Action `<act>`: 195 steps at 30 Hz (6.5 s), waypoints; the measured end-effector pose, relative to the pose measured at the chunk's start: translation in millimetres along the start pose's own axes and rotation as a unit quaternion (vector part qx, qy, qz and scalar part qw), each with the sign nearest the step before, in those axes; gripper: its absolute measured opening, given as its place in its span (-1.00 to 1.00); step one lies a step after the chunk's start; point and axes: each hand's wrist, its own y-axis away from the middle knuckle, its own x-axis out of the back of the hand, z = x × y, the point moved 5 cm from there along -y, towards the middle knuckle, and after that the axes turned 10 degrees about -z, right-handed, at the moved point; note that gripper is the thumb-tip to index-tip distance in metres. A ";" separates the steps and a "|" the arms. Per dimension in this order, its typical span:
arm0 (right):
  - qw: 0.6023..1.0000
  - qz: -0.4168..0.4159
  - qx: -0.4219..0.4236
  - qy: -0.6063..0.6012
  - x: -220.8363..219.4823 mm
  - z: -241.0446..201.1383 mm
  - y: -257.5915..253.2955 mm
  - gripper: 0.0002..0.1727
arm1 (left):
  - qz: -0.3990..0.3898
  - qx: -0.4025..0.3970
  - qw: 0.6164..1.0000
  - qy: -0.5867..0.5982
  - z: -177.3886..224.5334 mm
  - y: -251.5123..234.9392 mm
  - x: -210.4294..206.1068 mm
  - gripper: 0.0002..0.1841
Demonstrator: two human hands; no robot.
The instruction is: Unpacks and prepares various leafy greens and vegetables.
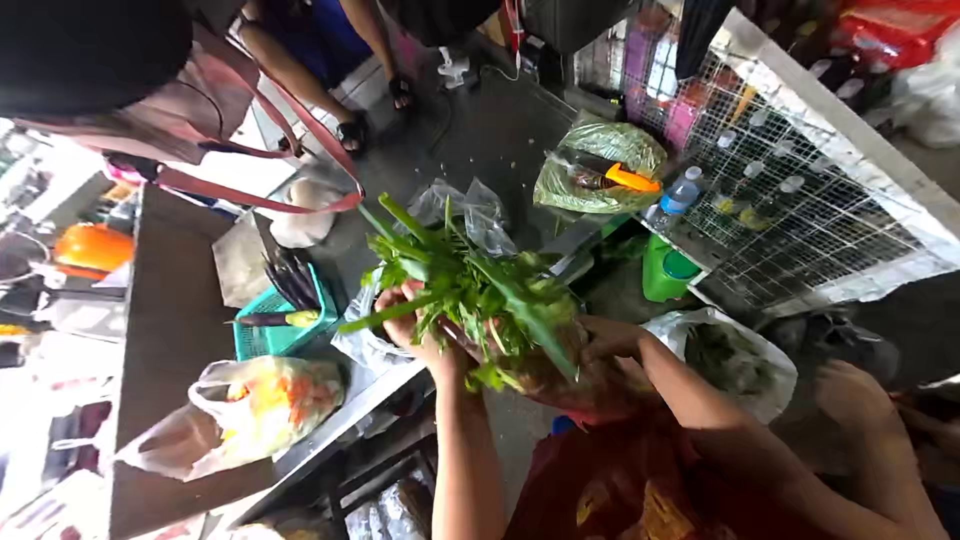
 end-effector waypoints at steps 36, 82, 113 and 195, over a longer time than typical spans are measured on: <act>0.852 0.464 0.078 -0.229 -129.3 114.2 168.6 -0.26 | -0.414 0.431 0.790 0.138 -57.2 276.7 -58.4 -0.47; 0.824 0.543 0.037 -0.155 -304.2 187.5 43.9 -0.04 | -0.466 0.543 0.658 0.235 -100.4 349.8 157.7 -0.35; 0.810 0.563 0.030 -0.162 -327.2 227.7 65.1 -0.29 | -0.544 0.456 0.698 0.094 -78.7 351.5 144.4 -0.29; 0.726 0.444 -0.349 0.393 367.3 -81.8 -41.5 -0.33 | -0.388 0.290 0.818 -0.311 -270.4 -218.0 -165.9 -0.63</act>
